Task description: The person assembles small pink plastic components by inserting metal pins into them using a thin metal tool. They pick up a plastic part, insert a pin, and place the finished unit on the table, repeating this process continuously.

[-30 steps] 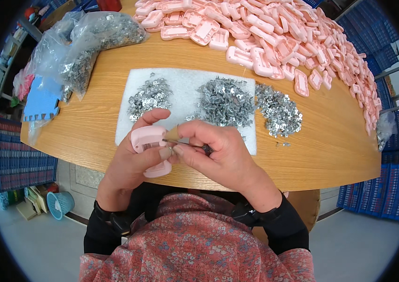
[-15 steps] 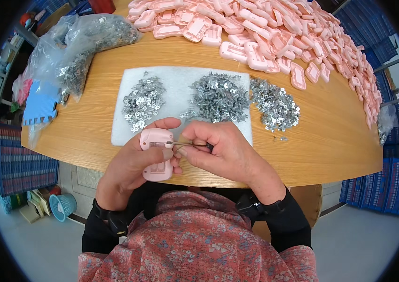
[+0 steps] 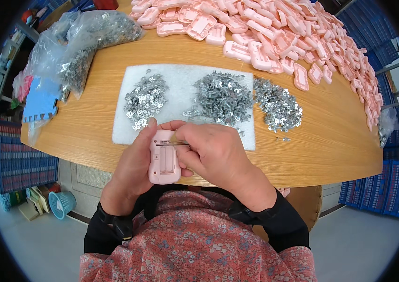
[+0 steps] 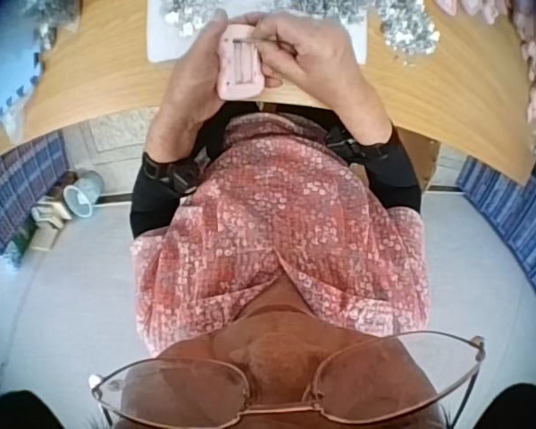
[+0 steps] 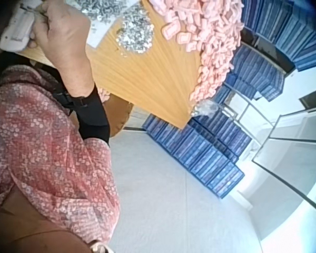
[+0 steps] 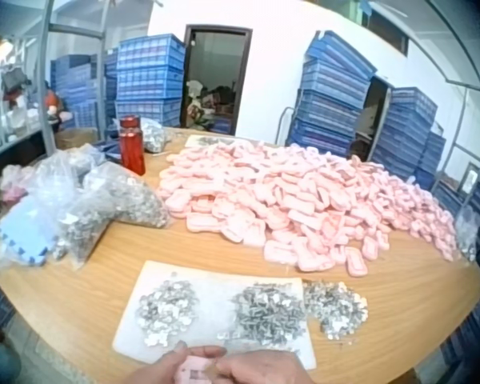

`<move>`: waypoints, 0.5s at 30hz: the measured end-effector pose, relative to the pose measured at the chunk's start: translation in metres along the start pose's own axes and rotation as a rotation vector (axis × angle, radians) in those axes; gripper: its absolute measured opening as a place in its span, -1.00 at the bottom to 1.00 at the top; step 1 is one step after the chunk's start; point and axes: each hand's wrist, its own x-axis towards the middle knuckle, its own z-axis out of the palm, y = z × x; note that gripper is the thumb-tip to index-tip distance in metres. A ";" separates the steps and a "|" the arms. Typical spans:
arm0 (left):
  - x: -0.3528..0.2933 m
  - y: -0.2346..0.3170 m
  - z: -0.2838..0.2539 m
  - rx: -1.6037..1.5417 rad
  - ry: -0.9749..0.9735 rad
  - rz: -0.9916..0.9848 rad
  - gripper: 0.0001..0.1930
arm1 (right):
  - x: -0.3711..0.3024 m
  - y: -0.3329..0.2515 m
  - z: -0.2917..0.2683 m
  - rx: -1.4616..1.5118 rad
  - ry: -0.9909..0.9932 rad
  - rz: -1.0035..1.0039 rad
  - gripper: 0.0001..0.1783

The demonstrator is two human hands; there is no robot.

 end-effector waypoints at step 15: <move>0.002 -0.001 -0.005 0.144 0.010 0.057 -0.37 | -0.007 -0.005 0.000 0.352 0.030 0.395 -0.80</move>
